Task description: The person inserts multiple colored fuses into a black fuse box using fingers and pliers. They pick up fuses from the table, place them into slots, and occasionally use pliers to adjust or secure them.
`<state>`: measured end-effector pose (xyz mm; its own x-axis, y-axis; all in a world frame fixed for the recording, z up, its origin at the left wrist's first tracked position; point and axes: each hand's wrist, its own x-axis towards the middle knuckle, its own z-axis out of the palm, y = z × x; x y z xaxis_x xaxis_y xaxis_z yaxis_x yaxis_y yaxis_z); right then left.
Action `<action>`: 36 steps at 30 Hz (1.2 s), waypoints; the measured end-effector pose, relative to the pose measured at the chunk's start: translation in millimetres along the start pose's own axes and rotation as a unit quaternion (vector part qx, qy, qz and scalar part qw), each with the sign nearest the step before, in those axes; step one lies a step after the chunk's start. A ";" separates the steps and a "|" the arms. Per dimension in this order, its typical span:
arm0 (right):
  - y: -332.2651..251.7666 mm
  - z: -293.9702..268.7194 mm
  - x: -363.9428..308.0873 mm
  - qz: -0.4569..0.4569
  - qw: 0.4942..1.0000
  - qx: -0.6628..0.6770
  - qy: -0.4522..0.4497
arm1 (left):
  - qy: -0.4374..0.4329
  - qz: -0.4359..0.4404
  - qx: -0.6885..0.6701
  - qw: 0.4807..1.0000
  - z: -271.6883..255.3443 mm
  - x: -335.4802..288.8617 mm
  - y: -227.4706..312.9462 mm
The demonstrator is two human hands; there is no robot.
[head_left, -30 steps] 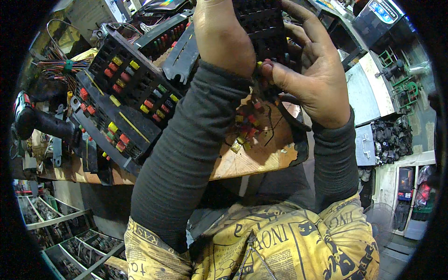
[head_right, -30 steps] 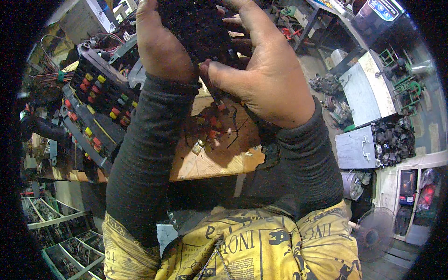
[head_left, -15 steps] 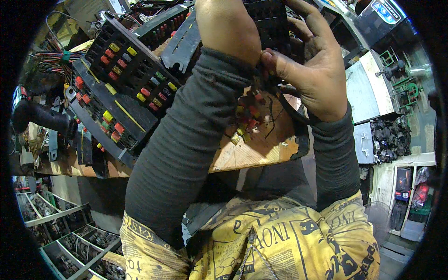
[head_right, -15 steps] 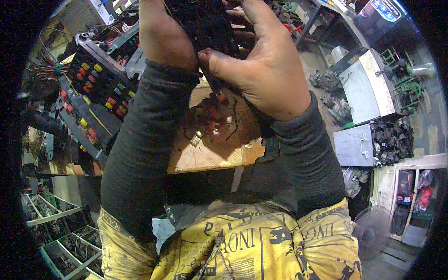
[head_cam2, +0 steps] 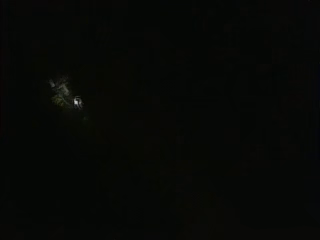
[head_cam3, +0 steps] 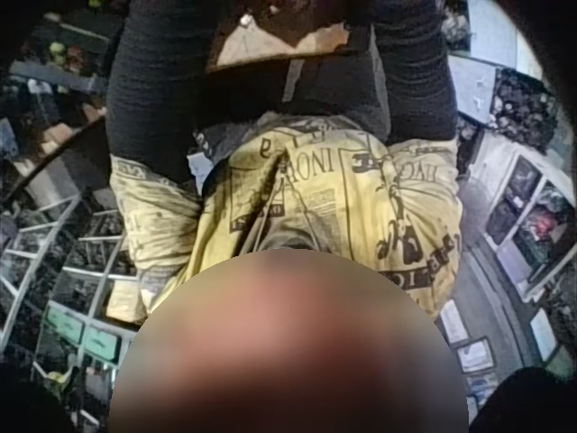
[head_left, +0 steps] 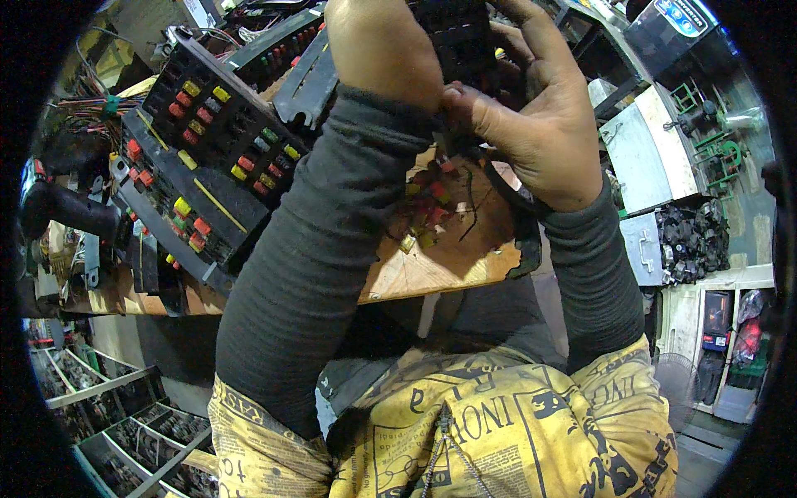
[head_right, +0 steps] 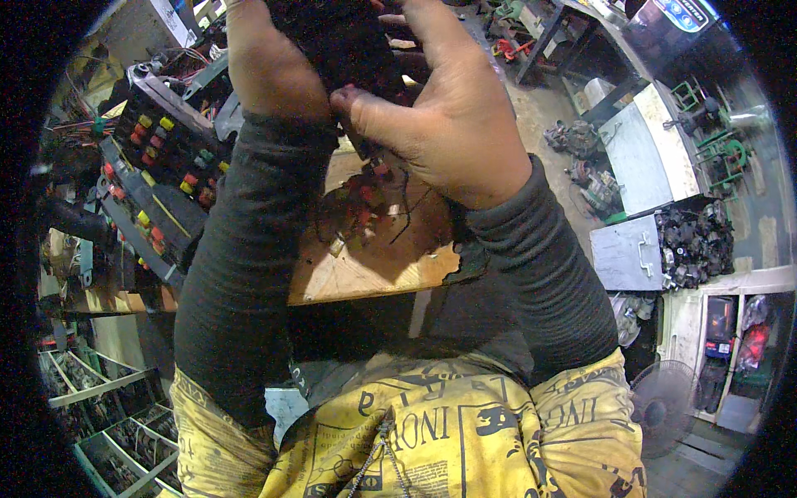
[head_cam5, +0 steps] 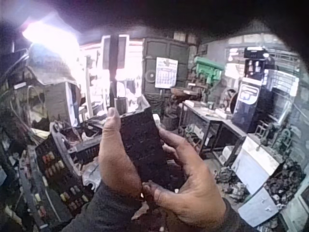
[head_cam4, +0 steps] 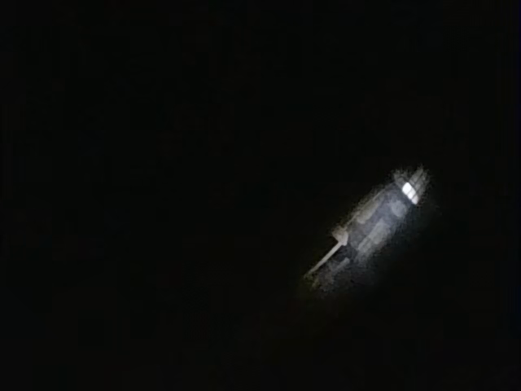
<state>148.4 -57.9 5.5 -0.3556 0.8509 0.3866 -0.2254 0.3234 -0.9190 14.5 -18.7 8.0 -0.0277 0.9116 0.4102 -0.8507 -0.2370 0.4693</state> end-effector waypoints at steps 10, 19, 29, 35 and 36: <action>-2.7 4.8 -6.2 -0.089 0.990 -0.100 0.046 | 0.024 0.012 -0.001 1.000 -11.1 7.5 8.9; -23.0 -9.3 -6.2 -0.337 0.743 -0.577 -0.039 | 0.065 0.021 0.048 0.997 -1.2 5.3 3.4; -50.3 5.5 -3.2 -0.364 0.598 -0.706 -0.104 | 0.001 0.032 0.009 0.999 -9.1 8.6 -1.0; -44.3 -1.6 4.4 -0.380 0.681 -0.618 -0.097 | -0.067 0.022 -0.017 0.997 -11.9 10.6 3.0; -44.4 -2.6 4.8 -0.387 0.675 -0.620 -0.099 | -0.063 0.014 -0.024 0.998 -10.8 8.6 3.5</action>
<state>159.1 -67.1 47.9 -0.7091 0.1969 0.6771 0.4760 0.8421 0.2536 5.6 -8.1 4.7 0.0109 0.8548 0.5189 -0.8746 -0.2434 0.4193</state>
